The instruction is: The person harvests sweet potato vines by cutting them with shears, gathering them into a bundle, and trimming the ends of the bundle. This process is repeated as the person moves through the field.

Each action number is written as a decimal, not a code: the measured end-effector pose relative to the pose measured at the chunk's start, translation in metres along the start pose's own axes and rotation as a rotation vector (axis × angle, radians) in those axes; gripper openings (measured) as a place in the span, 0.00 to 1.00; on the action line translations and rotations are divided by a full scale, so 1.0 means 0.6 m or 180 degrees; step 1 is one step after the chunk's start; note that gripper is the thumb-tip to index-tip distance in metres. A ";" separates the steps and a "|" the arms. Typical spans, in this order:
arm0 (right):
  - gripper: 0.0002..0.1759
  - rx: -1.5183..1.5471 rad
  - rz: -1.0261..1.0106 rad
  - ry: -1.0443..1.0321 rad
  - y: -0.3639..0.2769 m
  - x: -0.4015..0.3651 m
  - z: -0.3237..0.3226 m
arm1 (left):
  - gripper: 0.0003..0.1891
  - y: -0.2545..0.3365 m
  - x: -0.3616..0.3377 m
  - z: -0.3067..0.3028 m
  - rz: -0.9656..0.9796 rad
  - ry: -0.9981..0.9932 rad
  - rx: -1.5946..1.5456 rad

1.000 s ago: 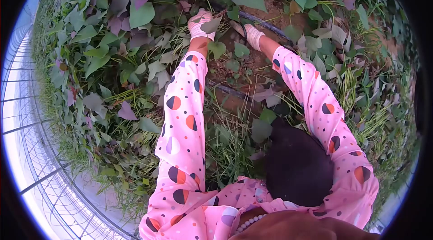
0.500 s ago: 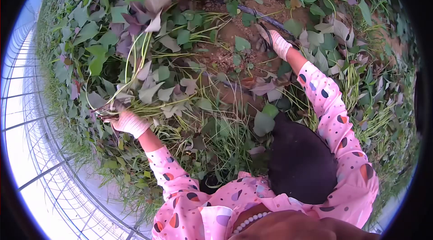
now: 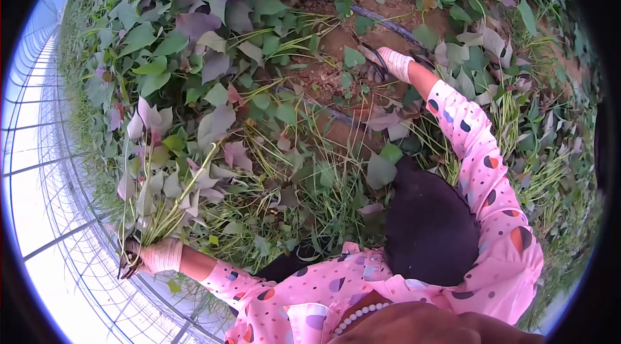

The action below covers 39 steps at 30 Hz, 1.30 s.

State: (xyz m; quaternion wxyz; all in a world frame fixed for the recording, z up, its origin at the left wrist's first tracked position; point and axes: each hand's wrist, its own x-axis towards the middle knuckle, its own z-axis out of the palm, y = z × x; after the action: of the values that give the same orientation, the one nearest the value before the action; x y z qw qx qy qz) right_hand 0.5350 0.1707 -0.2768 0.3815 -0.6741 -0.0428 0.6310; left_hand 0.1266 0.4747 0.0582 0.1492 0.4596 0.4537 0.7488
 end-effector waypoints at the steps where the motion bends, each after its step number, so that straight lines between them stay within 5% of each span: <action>1: 0.41 0.0164 0.0022 -0.0037 0.000 0.012 0.003 | 0.13 0.009 -0.026 0.005 0.0182 -0.0534 0.0065; 3: 0.41 0.0266 -0.0058 0.0028 0.003 0.058 0.000 | 0.13 0.022 -0.088 0.011 0.0879 -0.1550 0.0580; 5: 0.40 0.0126 -0.0230 0.0189 -0.003 0.076 -0.013 | 0.15 0.045 -0.174 0.025 0.0791 -0.2394 0.0413; 6: 0.40 0.0123 -0.0221 0.0189 -0.008 0.071 -0.014 | 0.15 0.026 -0.189 0.019 0.0786 -0.3135 0.0560; 8: 0.36 -0.0226 -0.0256 0.0353 -0.024 0.066 -0.016 | 0.14 0.049 -0.285 0.036 -0.0279 -0.5194 0.0602; 9: 0.35 0.0011 -0.0680 0.0440 -0.010 0.085 -0.017 | 0.13 0.054 -0.342 0.055 0.0338 -0.5993 0.0718; 11: 0.34 -0.0090 -0.0695 0.0452 -0.009 0.096 -0.028 | 0.12 0.018 -0.461 0.068 0.0454 -0.6517 0.0408; 14: 0.25 -0.0171 -0.0420 0.0426 -0.040 0.061 -0.027 | 0.14 -0.085 -0.609 0.128 0.0839 -0.6245 0.1395; 16: 0.21 -0.0139 -0.0130 0.0392 -0.026 0.079 -0.041 | 0.16 -0.201 -0.686 0.206 0.0071 -0.6061 0.1428; 18: 0.21 -0.3151 -0.1339 0.0867 0.003 0.139 -0.068 | 0.18 -0.169 -0.693 0.269 0.0253 -0.5985 0.2193; 20: 0.25 -0.3170 -0.1560 0.0856 -0.018 0.088 -0.065 | 0.18 -0.191 -0.714 0.300 0.0739 -0.6420 0.2971; 22: 0.30 -0.0525 -0.0024 0.0293 -0.052 0.051 -0.050 | 0.18 -0.212 -0.722 0.302 0.0774 -0.6395 0.3149; 23: 0.32 -0.0288 -0.0074 0.0164 -0.047 0.056 -0.047 | 0.18 -0.215 -0.720 0.301 0.0727 -0.6347 0.3148; 25: 0.31 -0.0251 -0.0130 0.0166 -0.030 0.058 -0.054 | 0.18 -0.220 -0.721 0.298 0.0361 -0.6174 0.3192; 32: 0.30 0.0046 -0.0295 0.0473 -0.043 0.066 -0.039 | 0.19 -0.203 -0.722 0.296 0.0789 -0.6237 0.2996; 34: 0.30 -0.0535 -0.0504 0.0689 -0.022 0.108 -0.048 | 0.18 -0.197 -0.721 0.296 0.0659 -0.6168 0.2982; 38: 0.24 -0.0842 -0.0902 0.0924 -0.056 -0.009 -0.020 | 0.19 -0.215 -0.701 0.277 0.0557 -0.5849 0.2863; 39: 0.23 -0.0267 -0.0670 0.0879 -0.036 0.010 -0.025 | 0.18 -0.217 -0.685 0.263 0.0425 -0.5777 0.2656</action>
State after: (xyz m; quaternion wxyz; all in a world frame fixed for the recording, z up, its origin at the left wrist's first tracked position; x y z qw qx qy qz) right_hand 0.5587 0.1823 -0.2704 0.4193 -0.7615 -0.0866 0.4866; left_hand 0.4502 0.3676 -0.2490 0.2234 0.8974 0.3678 -0.0978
